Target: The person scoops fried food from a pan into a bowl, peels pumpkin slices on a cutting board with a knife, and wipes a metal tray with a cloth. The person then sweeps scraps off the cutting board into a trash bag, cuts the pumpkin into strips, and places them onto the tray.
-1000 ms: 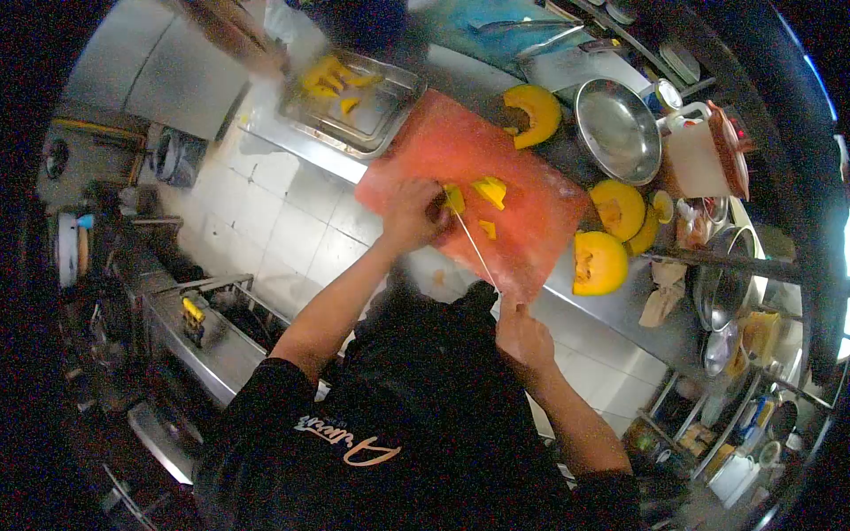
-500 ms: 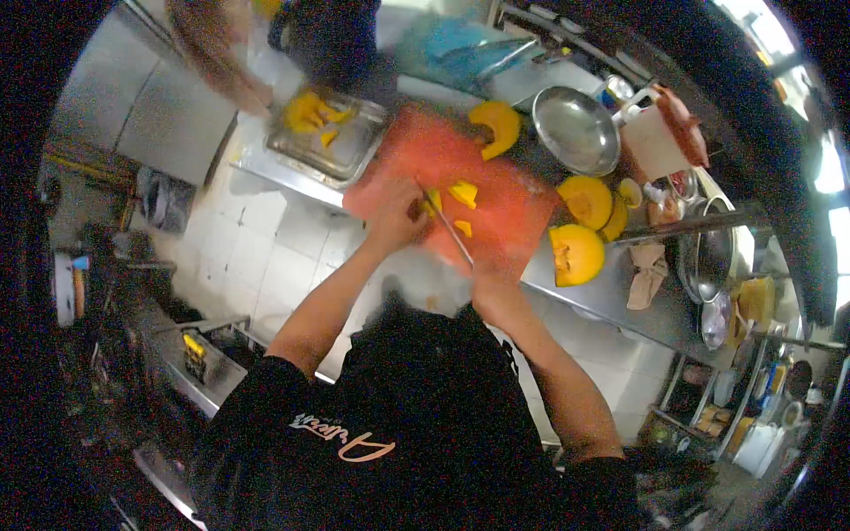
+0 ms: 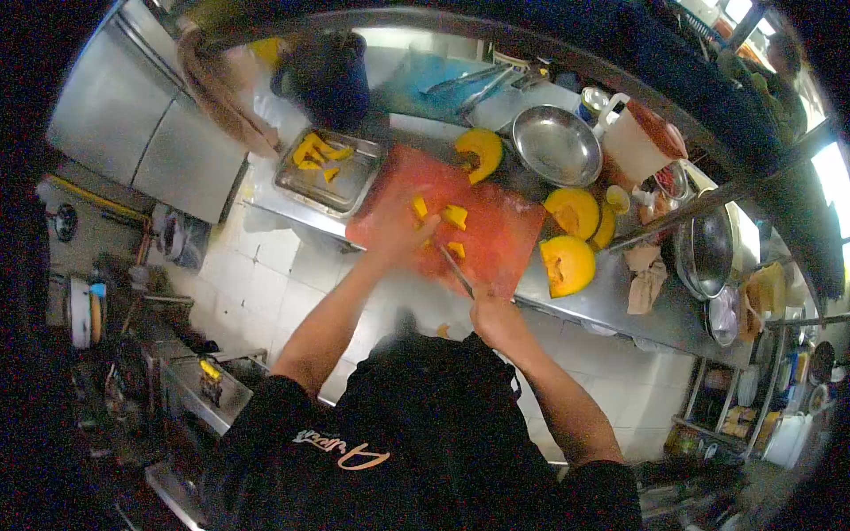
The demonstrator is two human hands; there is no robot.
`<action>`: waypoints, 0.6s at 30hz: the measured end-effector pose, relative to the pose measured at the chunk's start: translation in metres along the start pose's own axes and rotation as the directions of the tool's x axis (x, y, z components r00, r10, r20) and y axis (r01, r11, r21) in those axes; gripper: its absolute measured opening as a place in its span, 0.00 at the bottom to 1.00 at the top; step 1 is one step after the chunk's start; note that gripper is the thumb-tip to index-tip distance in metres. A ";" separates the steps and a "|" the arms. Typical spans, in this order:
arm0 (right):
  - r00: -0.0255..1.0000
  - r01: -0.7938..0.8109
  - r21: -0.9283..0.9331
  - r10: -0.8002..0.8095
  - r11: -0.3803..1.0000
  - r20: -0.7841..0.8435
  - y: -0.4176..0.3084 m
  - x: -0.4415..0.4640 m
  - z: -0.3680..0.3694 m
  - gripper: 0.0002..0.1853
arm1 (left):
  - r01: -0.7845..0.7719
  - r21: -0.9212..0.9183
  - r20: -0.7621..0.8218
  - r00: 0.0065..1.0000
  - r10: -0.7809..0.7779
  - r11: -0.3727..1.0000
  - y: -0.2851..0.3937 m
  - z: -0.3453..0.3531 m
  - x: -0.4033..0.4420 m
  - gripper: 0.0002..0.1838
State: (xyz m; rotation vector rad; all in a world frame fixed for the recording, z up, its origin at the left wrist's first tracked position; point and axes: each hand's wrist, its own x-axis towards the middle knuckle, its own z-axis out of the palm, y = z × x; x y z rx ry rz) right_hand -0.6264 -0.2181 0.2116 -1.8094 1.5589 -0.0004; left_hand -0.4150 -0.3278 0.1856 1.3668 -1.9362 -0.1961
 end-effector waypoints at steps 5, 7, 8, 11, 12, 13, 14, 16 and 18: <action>0.976 0.188 -0.122 -0.171 0.975 0.134 -0.001 0.010 0.023 0.21 | -0.035 0.022 0.546 0.838 0.018 0.999 0.005 0.033 0.034 0.23; 0.977 0.050 0.033 -0.056 0.998 0.206 -0.018 0.016 0.011 0.21 | -0.030 -0.067 0.512 0.857 0.060 0.997 -0.020 0.058 0.028 0.23; 0.988 0.149 -0.008 -0.149 0.989 0.036 -0.004 0.018 0.021 0.20 | -0.019 -0.058 0.501 0.864 0.046 0.998 -0.024 0.055 0.024 0.23; 0.936 0.270 -0.092 -0.283 0.959 -0.208 0.029 0.026 0.040 0.18 | 0.011 -0.034 0.484 0.875 0.007 0.999 -0.028 0.042 0.024 0.25; 0.969 0.218 -0.049 -0.222 0.975 -0.106 0.022 0.020 0.026 0.18 | 0.036 -0.030 0.495 0.869 -0.016 0.999 -0.022 0.037 0.024 0.26; 0.987 0.162 -0.016 -0.163 0.987 -0.005 0.017 0.016 0.017 0.17 | 0.059 -0.027 0.502 0.864 -0.037 0.998 -0.016 0.031 0.026 0.27; 0.985 0.162 -0.077 -0.166 0.984 -0.046 0.013 0.014 0.018 0.18 | 0.012 -0.011 0.517 0.856 -0.005 1.000 -0.004 0.023 0.031 0.28; 0.975 0.156 -0.202 -0.184 0.967 -0.128 0.003 0.012 0.022 0.18 | -0.082 0.020 0.542 0.838 0.058 0.996 0.022 0.014 0.045 0.30; 0.988 0.140 -0.342 -0.155 0.929 -0.018 0.011 0.020 0.033 0.29 | -0.211 0.119 0.633 0.769 0.090 0.970 -0.001 0.053 0.034 0.33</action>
